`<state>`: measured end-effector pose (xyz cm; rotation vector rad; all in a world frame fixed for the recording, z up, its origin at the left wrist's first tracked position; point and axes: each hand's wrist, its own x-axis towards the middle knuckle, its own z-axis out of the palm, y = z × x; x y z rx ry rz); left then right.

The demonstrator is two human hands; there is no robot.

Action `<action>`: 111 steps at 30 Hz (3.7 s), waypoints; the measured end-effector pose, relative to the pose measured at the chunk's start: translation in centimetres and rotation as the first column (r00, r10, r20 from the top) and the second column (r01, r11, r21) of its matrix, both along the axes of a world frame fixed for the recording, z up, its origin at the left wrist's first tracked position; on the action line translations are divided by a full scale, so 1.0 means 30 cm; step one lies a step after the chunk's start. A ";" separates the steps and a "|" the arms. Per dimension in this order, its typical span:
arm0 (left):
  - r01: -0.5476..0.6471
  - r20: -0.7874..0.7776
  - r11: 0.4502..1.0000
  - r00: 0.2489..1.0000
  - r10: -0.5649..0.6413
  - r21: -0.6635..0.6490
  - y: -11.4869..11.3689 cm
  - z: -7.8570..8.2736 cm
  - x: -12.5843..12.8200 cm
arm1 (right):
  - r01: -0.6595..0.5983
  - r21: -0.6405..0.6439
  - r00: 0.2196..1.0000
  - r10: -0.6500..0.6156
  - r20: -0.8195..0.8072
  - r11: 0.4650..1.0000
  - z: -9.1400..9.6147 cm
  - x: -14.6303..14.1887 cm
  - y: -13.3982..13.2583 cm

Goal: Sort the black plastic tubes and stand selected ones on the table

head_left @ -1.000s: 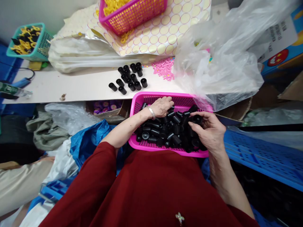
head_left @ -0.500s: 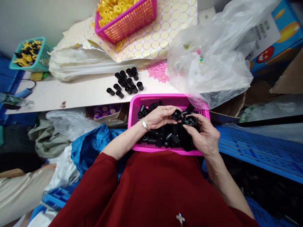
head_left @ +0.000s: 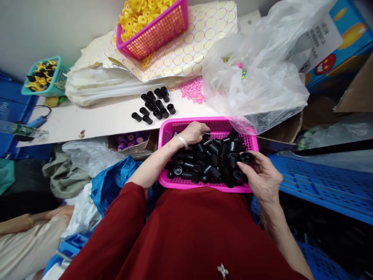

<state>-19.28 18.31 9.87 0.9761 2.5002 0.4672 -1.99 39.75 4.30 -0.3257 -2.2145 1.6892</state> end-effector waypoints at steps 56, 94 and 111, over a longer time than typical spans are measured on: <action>-0.851 0.925 0.364 0.332 -0.183 0.378 0.113 -0.034 0.184 | -0.048 0.471 0.973 0.148 -0.177 0.881 0.111 -0.070 -0.050; -0.463 0.486 0.592 0.864 0.135 0.660 0.148 -0.026 0.301 | -0.112 0.261 0.978 0.152 -0.140 0.959 0.056 -0.066 -0.057; -0.773 0.054 0.113 0.187 0.981 0.624 -0.490 -0.092 0.050 | -0.105 0.271 0.982 0.144 -0.126 0.957 0.029 -0.103 -0.024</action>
